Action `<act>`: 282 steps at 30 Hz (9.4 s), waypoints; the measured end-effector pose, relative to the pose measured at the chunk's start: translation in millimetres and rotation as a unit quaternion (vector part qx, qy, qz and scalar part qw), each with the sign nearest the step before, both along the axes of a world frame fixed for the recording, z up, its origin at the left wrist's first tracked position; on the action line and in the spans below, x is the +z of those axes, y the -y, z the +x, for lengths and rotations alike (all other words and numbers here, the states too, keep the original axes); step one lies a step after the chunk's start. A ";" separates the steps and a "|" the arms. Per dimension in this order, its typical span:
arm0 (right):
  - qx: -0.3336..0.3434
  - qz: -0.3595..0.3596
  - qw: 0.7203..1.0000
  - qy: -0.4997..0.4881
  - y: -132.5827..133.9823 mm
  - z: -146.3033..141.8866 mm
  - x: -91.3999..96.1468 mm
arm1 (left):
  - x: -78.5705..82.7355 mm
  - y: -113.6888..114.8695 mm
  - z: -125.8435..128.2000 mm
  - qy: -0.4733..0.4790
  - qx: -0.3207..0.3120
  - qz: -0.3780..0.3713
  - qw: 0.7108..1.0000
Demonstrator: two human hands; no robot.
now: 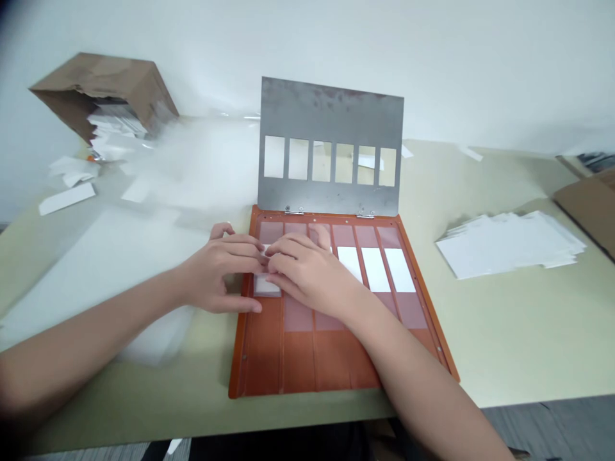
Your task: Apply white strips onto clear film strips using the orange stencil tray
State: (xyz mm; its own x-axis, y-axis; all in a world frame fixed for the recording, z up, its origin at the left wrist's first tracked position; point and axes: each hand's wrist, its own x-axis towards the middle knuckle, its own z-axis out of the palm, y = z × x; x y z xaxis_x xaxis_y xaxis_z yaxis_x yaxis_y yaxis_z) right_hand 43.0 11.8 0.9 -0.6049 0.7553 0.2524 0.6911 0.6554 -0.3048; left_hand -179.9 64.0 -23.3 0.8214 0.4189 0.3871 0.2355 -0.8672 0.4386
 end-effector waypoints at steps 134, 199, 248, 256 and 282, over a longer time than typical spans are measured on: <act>0.011 0.038 0.996 -0.081 -9.6 0.4 -16.1 | -6.4 118.4 24.2 -0.156 0.225 0.085 0.958; -0.011 0.022 0.999 -0.045 -4.5 -1.1 -11.9 | -6.8 118.6 25.0 -0.147 0.220 0.086 0.960; -0.073 0.077 0.994 0.019 -4.2 2.3 -12.2 | -1.5 114.5 25.1 -0.143 0.215 0.105 0.960; -0.088 0.015 0.996 -0.008 -6.5 4.9 -9.7 | 0.5 112.6 23.0 -0.182 0.190 0.080 0.961; -0.103 -0.118 0.943 -0.295 -12.8 12.5 17.0 | -13.8 110.9 14.7 -0.110 0.163 0.152 0.969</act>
